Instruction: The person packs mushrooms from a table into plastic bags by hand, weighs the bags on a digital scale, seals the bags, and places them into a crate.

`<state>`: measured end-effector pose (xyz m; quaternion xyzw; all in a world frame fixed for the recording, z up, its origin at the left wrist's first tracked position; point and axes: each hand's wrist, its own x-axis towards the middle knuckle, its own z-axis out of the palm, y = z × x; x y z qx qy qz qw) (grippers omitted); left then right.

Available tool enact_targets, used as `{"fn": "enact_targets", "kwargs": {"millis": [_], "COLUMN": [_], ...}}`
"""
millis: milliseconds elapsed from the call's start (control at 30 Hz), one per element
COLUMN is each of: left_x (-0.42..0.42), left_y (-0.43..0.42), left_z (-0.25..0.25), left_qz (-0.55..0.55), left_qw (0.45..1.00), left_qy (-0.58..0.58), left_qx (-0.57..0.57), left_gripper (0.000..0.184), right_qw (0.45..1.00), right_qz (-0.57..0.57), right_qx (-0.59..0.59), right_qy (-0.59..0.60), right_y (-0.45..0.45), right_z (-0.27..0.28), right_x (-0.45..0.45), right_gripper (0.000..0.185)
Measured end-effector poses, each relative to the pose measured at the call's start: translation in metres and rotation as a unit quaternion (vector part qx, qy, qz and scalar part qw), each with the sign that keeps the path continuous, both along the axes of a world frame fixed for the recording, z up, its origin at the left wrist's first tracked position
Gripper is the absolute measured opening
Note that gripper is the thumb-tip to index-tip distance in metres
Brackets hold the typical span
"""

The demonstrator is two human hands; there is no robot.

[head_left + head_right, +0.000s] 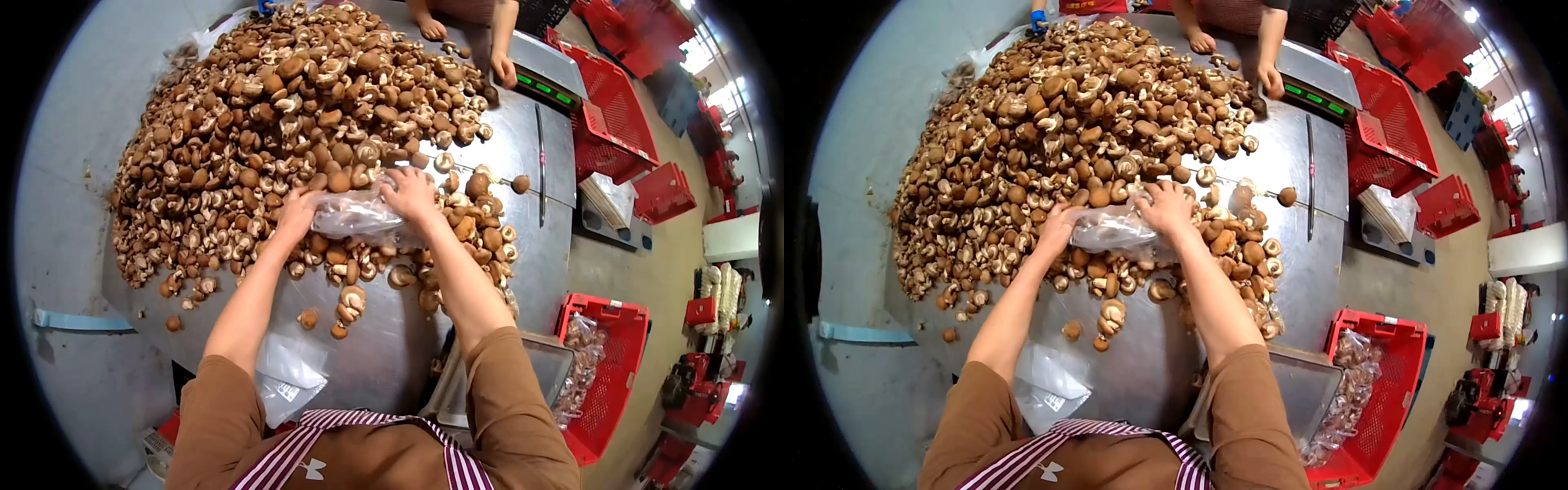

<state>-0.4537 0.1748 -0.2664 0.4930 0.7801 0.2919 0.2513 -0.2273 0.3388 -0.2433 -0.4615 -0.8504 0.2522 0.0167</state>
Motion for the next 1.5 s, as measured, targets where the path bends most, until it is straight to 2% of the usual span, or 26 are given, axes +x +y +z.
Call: {"fn": "enact_targets", "kwargs": {"millis": [67,100,167,333,367,433,500,533,567,633,667,700,733,800,867,933,967,1000,1067,1100,1133,1167,1300,1367,1467,1500], "left_x": [0.006,0.023,0.05,0.074,0.079,0.086,0.099,0.106,0.111,0.123,0.131,0.144,0.154,0.17,0.178,0.182,0.184,0.185,0.187,0.189,0.191,0.192,0.19,0.184,0.174,0.171], "left_y": [-0.021,-0.031,-0.065,-0.112,-0.122,-0.139,-0.155,-0.163,-0.171,-0.189,-0.194,-0.197,-0.201,-0.211,-0.217,-0.22,-0.224,-0.23,-0.236,-0.236,-0.237,-0.238,-0.244,-0.25,-0.262,-0.266], "left_z": [0.009,0.021,0.018,0.031,0.037,0.045,0.06,0.065,0.067,0.071,0.08,0.09,0.096,0.087,0.084,0.086,0.081,0.072,0.066,0.066,0.065,0.062,0.042,0.028,0.013,0.006], "left_qz": [-0.081,-0.03,-0.041,-0.071,-0.076,-0.077,-0.06,-0.036,-0.04,0.001,0.001,0.008,0.014,-0.005,-0.03,-0.079,-0.083,-0.092,-0.104,-0.12,-0.135,-0.137,-0.1,-0.096,-0.079,-0.067], "left_qw": [0.996,0.998,0.995,0.992,0.992,0.991,0.991,0.989,0.989,0.987,0.987,0.981,0.969,0.959,0.945,0.917,0.915,0.911,0.906,0.904,0.903,0.902,0.896,0.919,0.915,0.917], "left_qy": [-0.028,-0.036,-0.053,-0.06,-0.062,0.057,0.033,0.012,0.01,-0.114,-0.113,-0.181,-0.248,-0.285,-0.324,-0.363,-0.364,-0.371,-0.377,-0.375,-0.373,-0.374,-0.386,-0.35,-0.361,-0.354], "left_qx": [0.031,-0.034,0.071,0.085,0.085,0.088,0.114,0.141,0.139,0.114,0.113,0.066,0.018,-0.01,-0.042,-0.145,-0.15,-0.155,-0.161,-0.164,-0.167,-0.169,-0.194,-0.152,-0.163,-0.171], "left_gripper": [0.045,0.047,0.05,0.056,0.056,0.054,0.05,0.047,0.047,0.037,0.037,0.034,0.03,0.028,0.026,0.024,0.024,0.024,0.024,0.024,0.024,0.024,0.021,0.021,0.02,0.02], "right_qw": [0.998,0.996,0.997,0.984,0.98,0.965,0.919,0.926,0.941,0.935,0.961,0.969,0.963,0.952,0.956,0.971,0.976,0.978,0.961,0.967,0.965,0.97,0.973,0.967,0.967,0.976], "right_qz": [0.02,0.027,0.074,0.092,0.111,0.188,0.256,0.165,0.073,-0.151,-0.211,-0.229,-0.267,-0.306,-0.276,-0.207,-0.183,-0.172,-0.137,-0.122,-0.119,-0.1,-0.097,-0.085,-0.009,0.031], "right_qx": [-0.056,-0.083,0.002,-0.032,-0.057,-0.117,-0.249,-0.296,-0.265,-0.21,-0.091,-0.033,-0.018,-0.008,-0.096,-0.116,-0.113,-0.121,-0.216,-0.198,-0.204,-0.185,-0.186,-0.215,-0.235,-0.177], "right_qy": [-0.005,-0.014,-0.029,0.152,0.155,0.137,0.167,0.166,0.198,0.242,0.154,0.085,0.039,-0.01,-0.01,0.0,0.014,0.008,0.103,0.101,0.11,0.123,0.099,0.108,0.102,0.123], "right_y": [-0.024,-0.037,-0.088,-0.134,-0.139,-0.14,-0.12,-0.111,-0.098,-0.051,-0.034,-0.002,0.012,0.026,0.031,0.037,0.024,0.02,-0.008,-0.016,-0.035,-0.044,-0.095,-0.114,-0.151,-0.159], "right_z": [0.012,0.017,0.028,0.022,0.034,0.06,0.087,0.117,0.123,0.075,0.08,0.047,0.032,-0.001,-0.02,-0.053,-0.033,-0.044,-0.024,-0.044,-0.021,-0.032,0.003,0.009,0.046,0.021], "right_x": [-0.001,-0.004,-0.005,0.033,0.043,0.069,0.101,0.118,0.138,0.183,0.203,0.234,0.257,0.272,0.277,0.257,0.238,0.226,0.197,0.183,0.168,0.152,0.095,0.078,0.07,0.065], "right_gripper": [0.054,0.052,0.051,0.059,0.064,0.072,0.083,0.078,0.074,0.071,0.07,0.073,0.075,0.078,0.081,0.086,0.087,0.083,0.082,0.083,0.084,0.088,0.101,0.099,0.088,0.083]}}
